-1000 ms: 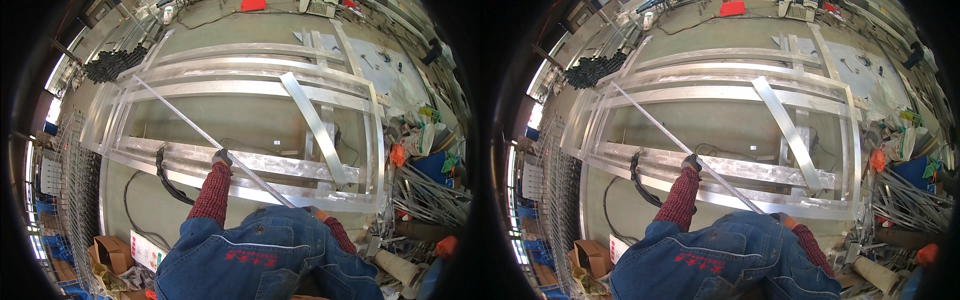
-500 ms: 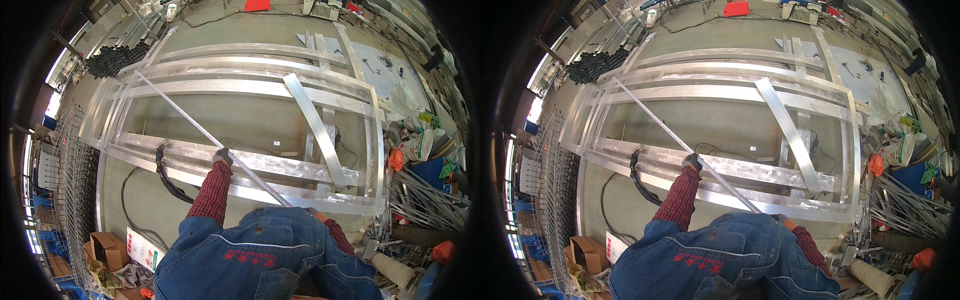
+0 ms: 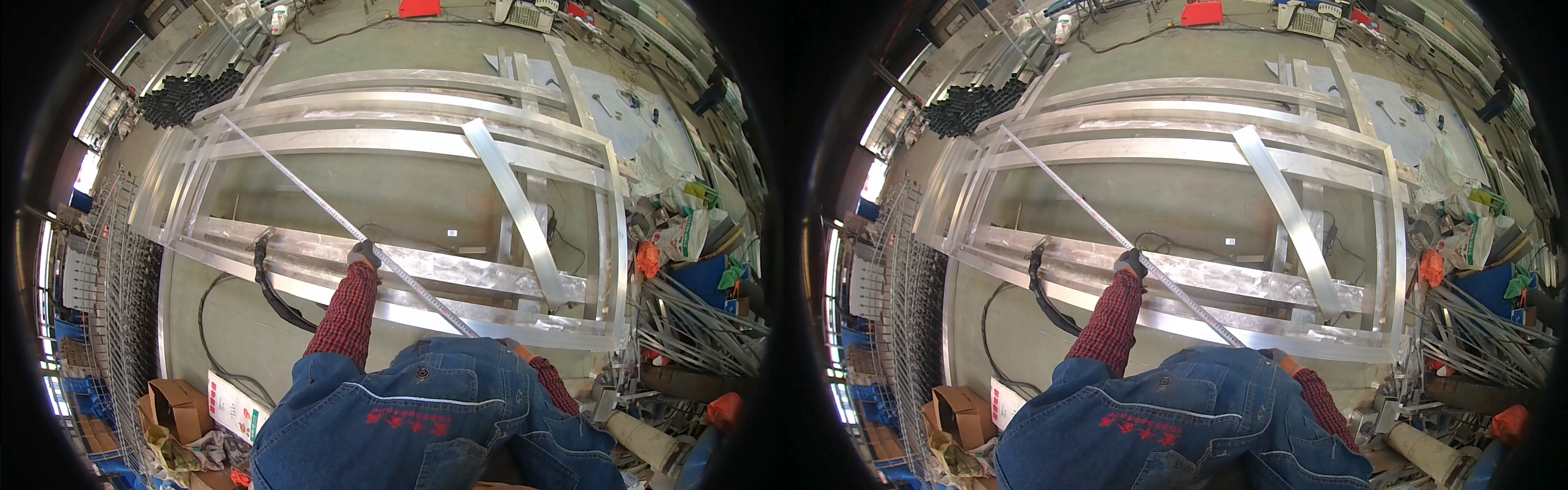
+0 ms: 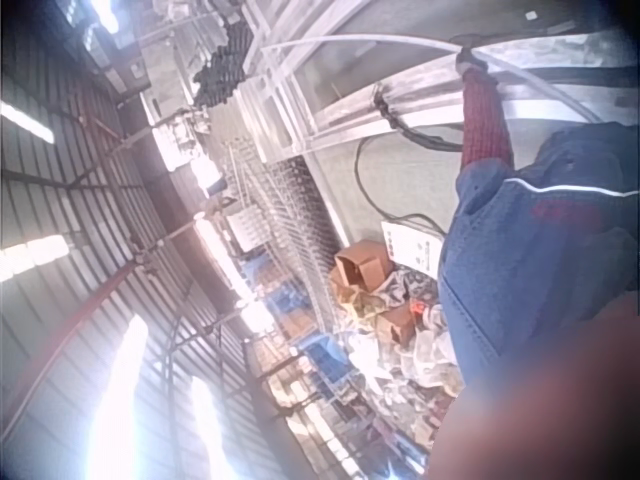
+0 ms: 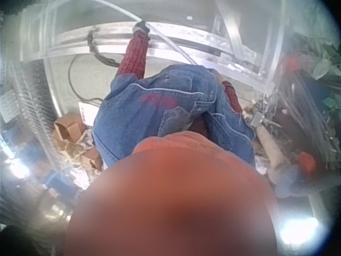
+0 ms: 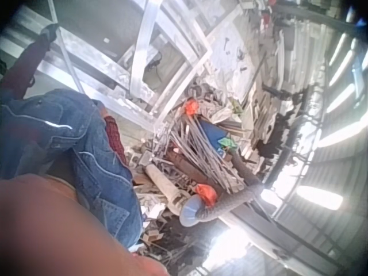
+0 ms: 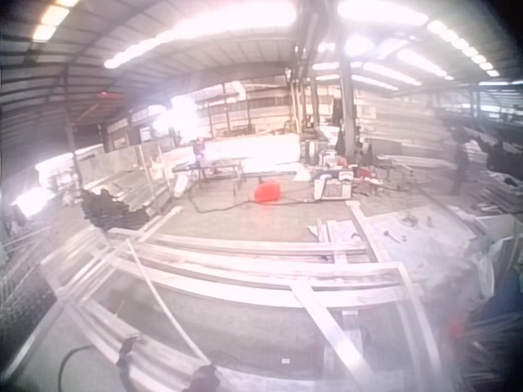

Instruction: The person measures multiple aluminum frame sections on the floor using a tape measure, repeatedly extending and retracting the tape to check lengths and diagonals. The person repositions the tape across different frame members and adjusts the frame layout between measurements.

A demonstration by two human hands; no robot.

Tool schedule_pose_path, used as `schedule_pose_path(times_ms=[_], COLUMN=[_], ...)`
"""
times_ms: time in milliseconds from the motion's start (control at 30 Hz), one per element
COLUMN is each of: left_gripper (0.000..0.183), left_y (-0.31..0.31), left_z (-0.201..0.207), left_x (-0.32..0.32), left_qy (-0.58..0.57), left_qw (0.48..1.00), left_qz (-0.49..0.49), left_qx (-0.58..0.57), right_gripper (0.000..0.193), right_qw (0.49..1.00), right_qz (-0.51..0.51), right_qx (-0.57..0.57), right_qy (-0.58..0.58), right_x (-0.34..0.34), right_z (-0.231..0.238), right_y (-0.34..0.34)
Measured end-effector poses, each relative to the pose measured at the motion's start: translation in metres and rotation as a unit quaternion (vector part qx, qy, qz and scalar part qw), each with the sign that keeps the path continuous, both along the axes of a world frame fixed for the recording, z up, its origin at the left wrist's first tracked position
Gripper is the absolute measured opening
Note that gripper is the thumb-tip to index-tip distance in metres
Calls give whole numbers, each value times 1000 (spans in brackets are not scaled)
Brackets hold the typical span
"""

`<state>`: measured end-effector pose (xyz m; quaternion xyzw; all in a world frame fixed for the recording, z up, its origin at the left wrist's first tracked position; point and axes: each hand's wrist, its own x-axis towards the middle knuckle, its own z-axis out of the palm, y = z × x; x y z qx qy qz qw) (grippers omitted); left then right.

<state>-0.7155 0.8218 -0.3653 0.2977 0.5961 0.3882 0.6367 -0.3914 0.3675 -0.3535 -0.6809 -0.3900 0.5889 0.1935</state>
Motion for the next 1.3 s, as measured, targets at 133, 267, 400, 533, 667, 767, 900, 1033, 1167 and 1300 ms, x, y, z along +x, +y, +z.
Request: schedule_pose_path(times_ms=[133,267,400,533,667,767,900,1033,1167,1300], left_gripper=[20,20,19,22,25,25,23,21,22,24], left_y=[3,4,-1,-9,-14,-14,-15,-17,-19,-21], left_z=[-8,-8,-3,-2,-6,-11,-17,-20,-17,-10], left_x=[0,0,2,1,-1,-1,-1,-1,0,0], left_qy=[-52,-34,-47,-39,-13,-33,-30,-15,5,14], left_qw=[998,999,998,999,1000,999,999,1000,1000,999], left_qz=[17,16,44,29,2,13,15,9,-5,2], left_qx=[35,25,-9,-4,-9,-13,-3,-1,-6,-40], right_gripper=[36,36,36,36,36,36,35,35,35,35], right_qw=[1000,1000,1000,1000,1000,999,999,999,999,998], right_qz=[-2,-5,-10,-19,-28,-33,-40,-47,-52,-58], right_qx=[-2,-2,-3,-6,-8,-9,-10,-11,-10,-10], right_qy=[1,1,1,0,-1,0,-1,-1,-2,-1], right_x=[0,0,0,1,2,2,1,0,1,1], right_z=[1,1,1,0,0,0,1,1,0,-1], right_y=[1,0,-4,-10,-17,-20,-23,-25,-27,-29])
